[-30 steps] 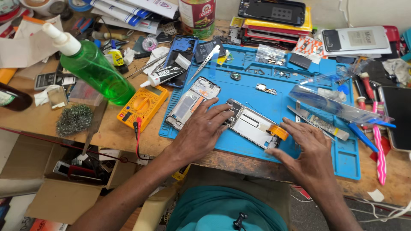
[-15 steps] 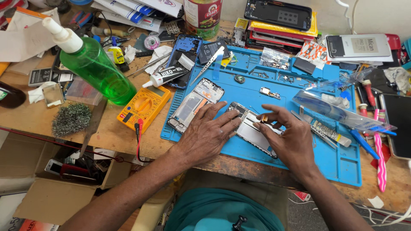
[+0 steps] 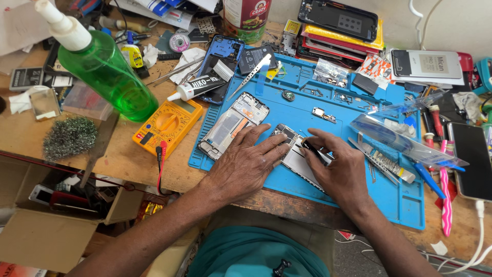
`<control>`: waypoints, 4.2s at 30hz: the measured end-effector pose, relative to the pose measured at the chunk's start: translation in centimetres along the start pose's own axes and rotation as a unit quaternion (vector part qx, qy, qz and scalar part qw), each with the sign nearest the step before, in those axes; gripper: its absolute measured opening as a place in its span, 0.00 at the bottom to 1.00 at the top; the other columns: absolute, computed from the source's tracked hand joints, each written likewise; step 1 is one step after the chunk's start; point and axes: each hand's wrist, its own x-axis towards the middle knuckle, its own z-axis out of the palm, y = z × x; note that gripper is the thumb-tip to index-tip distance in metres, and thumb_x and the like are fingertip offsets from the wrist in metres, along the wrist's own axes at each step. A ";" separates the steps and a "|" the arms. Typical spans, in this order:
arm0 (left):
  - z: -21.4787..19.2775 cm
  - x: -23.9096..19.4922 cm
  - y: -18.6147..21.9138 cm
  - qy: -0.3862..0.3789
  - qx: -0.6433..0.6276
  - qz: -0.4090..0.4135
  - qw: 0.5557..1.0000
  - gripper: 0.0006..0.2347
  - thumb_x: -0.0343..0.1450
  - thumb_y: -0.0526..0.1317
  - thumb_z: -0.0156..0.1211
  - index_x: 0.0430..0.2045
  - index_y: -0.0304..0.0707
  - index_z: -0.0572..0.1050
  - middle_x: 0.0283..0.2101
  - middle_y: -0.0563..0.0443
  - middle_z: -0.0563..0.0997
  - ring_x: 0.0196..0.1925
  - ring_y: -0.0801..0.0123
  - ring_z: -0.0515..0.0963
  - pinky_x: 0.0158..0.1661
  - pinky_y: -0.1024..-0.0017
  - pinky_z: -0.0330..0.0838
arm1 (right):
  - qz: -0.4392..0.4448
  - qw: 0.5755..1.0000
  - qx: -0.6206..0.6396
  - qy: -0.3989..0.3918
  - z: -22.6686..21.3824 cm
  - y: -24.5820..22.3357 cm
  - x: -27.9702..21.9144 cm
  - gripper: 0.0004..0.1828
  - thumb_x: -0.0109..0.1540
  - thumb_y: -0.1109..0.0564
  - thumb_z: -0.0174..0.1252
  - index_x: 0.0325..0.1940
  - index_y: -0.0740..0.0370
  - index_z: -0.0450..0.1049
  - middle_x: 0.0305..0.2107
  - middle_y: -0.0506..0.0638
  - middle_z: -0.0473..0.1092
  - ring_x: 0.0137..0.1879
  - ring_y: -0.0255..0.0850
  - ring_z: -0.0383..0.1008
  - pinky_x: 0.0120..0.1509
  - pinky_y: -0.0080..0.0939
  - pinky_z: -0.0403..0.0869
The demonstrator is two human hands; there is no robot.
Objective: The person disassembles a smartphone, removes the battery and internal components, and uses tweezers to manipulate small parts on the motherboard. They then reassemble the phone by reconnecting cables and placing components back into the chassis.
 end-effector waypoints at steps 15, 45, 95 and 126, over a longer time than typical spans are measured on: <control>-0.2 -0.1 -0.4 0.010 -0.011 0.003 1.000 0.18 0.72 0.37 0.51 0.59 0.39 0.72 0.64 0.48 0.71 0.70 0.49 0.63 0.68 0.52 0.54 | -0.097 0.989 -0.070 -0.085 -0.7 0.0 0.4 0.18 0.56 0.65 0.66 0.50 0.61 0.81 0.43 0.52 0.77 0.46 0.46 0.77 0.49 0.45 0.77; -0.2 -0.2 -0.5 0.016 -0.013 0.001 1.000 0.21 0.69 0.35 0.52 0.59 0.38 0.72 0.64 0.49 0.71 0.70 0.49 0.63 0.68 0.51 0.55 | -0.123 0.983 -0.091 -0.098 0.4 0.1 0.2 0.21 0.58 0.66 0.65 0.55 0.57 0.79 0.43 0.52 0.75 0.47 0.46 0.75 0.49 0.45 0.77; 0.0 0.1 0.1 0.009 -0.017 -0.021 1.000 0.17 0.72 0.38 0.55 0.58 0.44 0.74 0.60 0.48 0.72 0.62 0.54 0.69 0.58 0.53 0.61 | -0.323 0.915 -0.151 -0.190 -1.9 2.8 5.1 0.16 0.56 0.61 0.61 0.48 0.58 0.81 0.43 0.50 0.78 0.46 0.46 0.79 0.48 0.46 0.78; 1.0 0.7 0.8 0.000 0.030 -0.012 0.999 0.21 0.73 0.54 0.56 0.58 0.50 0.75 0.66 0.41 0.66 0.63 0.47 0.64 0.62 0.49 0.55 | -0.263 0.881 -0.206 -0.335 -6.6 4.7 1.9 0.15 0.51 0.63 0.64 0.41 0.50 0.80 0.43 0.44 0.72 0.50 0.43 0.71 0.56 0.47 0.71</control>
